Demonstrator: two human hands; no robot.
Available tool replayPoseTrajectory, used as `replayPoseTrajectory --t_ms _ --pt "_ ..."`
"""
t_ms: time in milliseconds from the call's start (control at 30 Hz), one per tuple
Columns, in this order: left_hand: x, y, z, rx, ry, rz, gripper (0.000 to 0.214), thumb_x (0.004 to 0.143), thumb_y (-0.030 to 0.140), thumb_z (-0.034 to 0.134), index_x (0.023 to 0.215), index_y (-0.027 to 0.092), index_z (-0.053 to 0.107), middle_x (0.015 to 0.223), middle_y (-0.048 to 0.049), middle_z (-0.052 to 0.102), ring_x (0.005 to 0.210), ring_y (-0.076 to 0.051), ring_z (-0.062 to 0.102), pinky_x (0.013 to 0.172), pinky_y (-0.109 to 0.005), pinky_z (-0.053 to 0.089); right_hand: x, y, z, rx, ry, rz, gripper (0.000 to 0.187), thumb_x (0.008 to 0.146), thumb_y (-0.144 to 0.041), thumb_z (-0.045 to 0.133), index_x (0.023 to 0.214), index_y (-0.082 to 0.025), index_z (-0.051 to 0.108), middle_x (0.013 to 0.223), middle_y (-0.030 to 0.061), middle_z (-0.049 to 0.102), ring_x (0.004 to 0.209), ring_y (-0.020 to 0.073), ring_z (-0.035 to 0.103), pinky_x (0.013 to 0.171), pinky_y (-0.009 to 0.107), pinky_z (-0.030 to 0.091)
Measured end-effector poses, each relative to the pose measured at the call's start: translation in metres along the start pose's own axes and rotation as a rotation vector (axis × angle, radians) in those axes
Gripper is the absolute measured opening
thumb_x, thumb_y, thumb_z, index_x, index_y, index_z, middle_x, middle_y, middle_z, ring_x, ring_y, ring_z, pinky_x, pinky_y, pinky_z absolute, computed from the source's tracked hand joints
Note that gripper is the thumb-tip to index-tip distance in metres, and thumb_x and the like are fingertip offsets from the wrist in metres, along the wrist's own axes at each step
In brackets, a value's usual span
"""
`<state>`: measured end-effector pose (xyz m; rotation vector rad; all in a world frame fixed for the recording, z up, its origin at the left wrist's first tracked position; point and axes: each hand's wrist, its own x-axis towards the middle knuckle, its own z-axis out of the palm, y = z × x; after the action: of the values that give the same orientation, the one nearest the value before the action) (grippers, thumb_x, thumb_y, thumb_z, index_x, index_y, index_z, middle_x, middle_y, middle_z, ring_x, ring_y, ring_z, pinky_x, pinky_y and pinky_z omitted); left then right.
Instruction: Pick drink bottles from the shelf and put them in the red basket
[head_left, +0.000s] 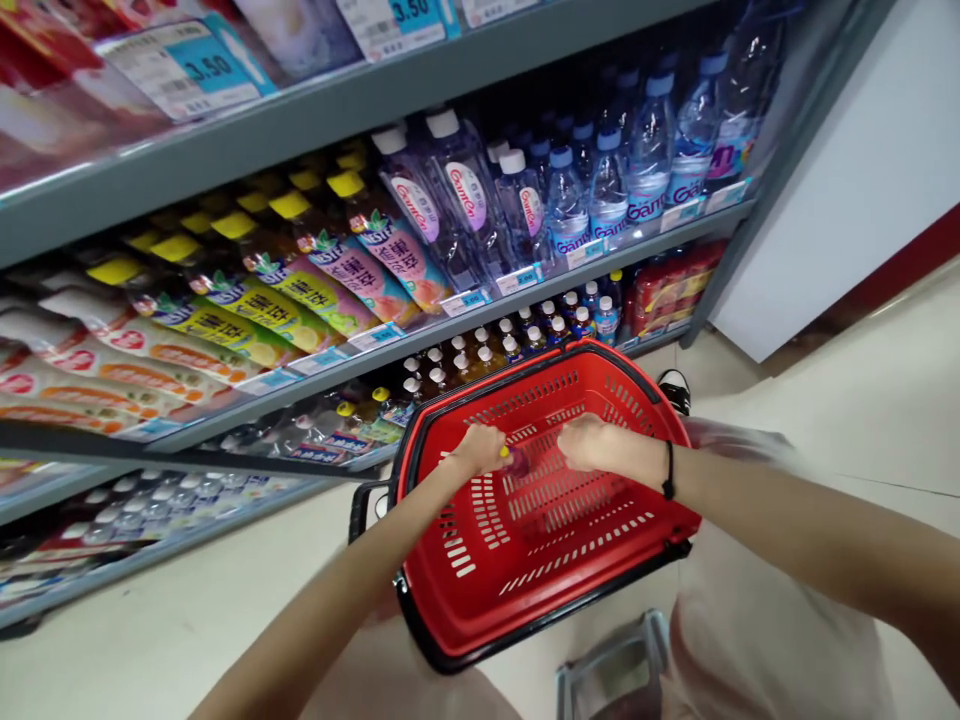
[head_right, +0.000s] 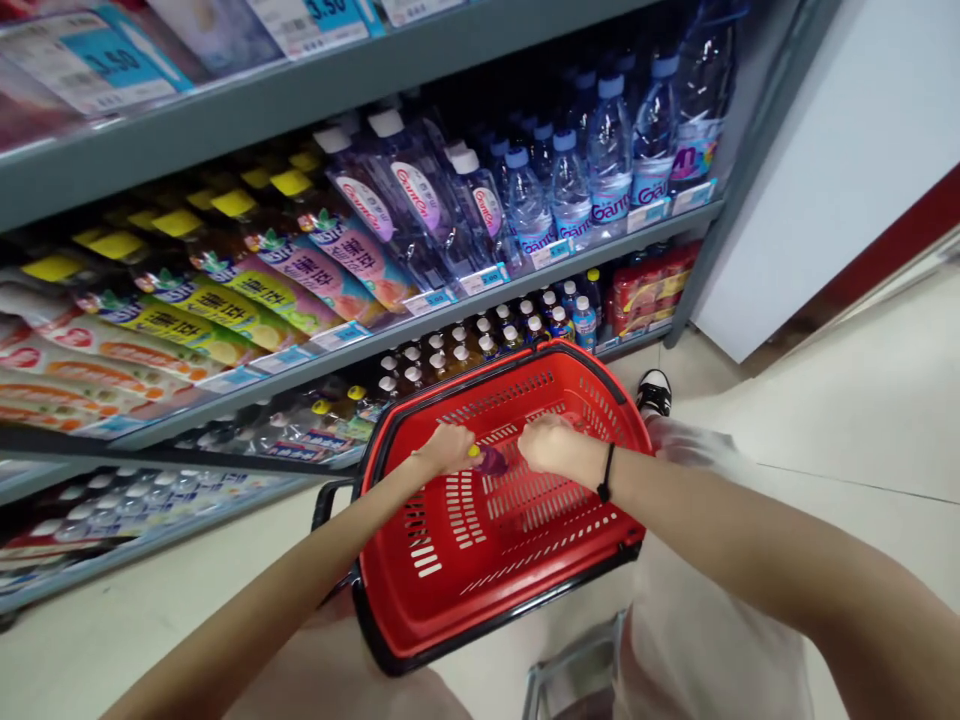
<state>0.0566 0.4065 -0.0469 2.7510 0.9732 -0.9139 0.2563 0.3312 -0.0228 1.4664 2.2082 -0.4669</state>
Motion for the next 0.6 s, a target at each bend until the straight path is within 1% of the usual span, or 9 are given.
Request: replayPoseTrajectory --t_ms 67,167,267,433,600 --pt "0.015 -0.004 0.005 0.013 -0.034 -0.048 0.049 0.101 0.052 0.058 0.107 0.007 0.076 0.107 -0.0211 0.077 0.103 -0.032 0.075 0.089 -0.045 0.057 0.004 -0.001 0.005 0.0 0.002 0.009 0.011 0.086 -0.015 0.066 0.082 -0.008 0.073 0.08 0.0219 0.075 0.079 0.0367 0.077 0.07 0.045 0.062" --pt "0.03 -0.004 0.005 0.019 -0.061 -0.123 0.048 0.102 0.055 0.059 0.112 0.01 0.073 0.112 -0.0147 0.076 0.105 -0.026 0.073 0.096 -0.047 0.057 0.008 0.0 0.009 0.004 0.008 0.016 0.011 0.086 -0.017 0.065 0.082 -0.01 0.072 0.08 0.0204 0.075 0.079 0.037 0.076 0.069 0.048 0.062" --pt "0.039 -0.005 -0.001 0.007 -0.058 -0.174 0.049 0.103 0.055 0.057 0.116 0.011 0.071 0.117 -0.0142 0.074 0.11 -0.025 0.071 0.099 -0.047 0.056 0.007 0.004 0.007 0.005 0.011 0.024 0.01 0.087 -0.017 0.065 0.082 -0.011 0.071 0.081 0.0196 0.075 0.082 0.0374 0.075 0.07 0.048 0.062" --pt "0.045 -0.008 -0.009 -0.037 -0.075 -0.219 0.05 0.103 0.057 0.057 0.118 0.011 0.07 0.121 -0.0144 0.073 0.112 -0.026 0.07 0.1 -0.048 0.056 -0.002 0.009 0.0 0.034 0.0 0.013 0.011 0.087 -0.02 0.067 0.081 -0.012 0.071 0.08 0.0174 0.075 0.08 0.034 0.075 0.071 0.044 0.061" --pt "0.041 -0.012 -0.009 -0.117 -0.089 -0.275 0.048 0.101 0.054 0.061 0.123 0.012 0.068 0.125 -0.0144 0.071 0.114 -0.026 0.069 0.101 -0.05 0.056 -0.015 0.009 -0.01 0.05 -0.039 0.008 0.013 0.086 -0.015 0.064 0.089 -0.008 0.075 0.087 0.0212 0.077 0.086 0.0365 0.077 0.074 0.046 0.062"
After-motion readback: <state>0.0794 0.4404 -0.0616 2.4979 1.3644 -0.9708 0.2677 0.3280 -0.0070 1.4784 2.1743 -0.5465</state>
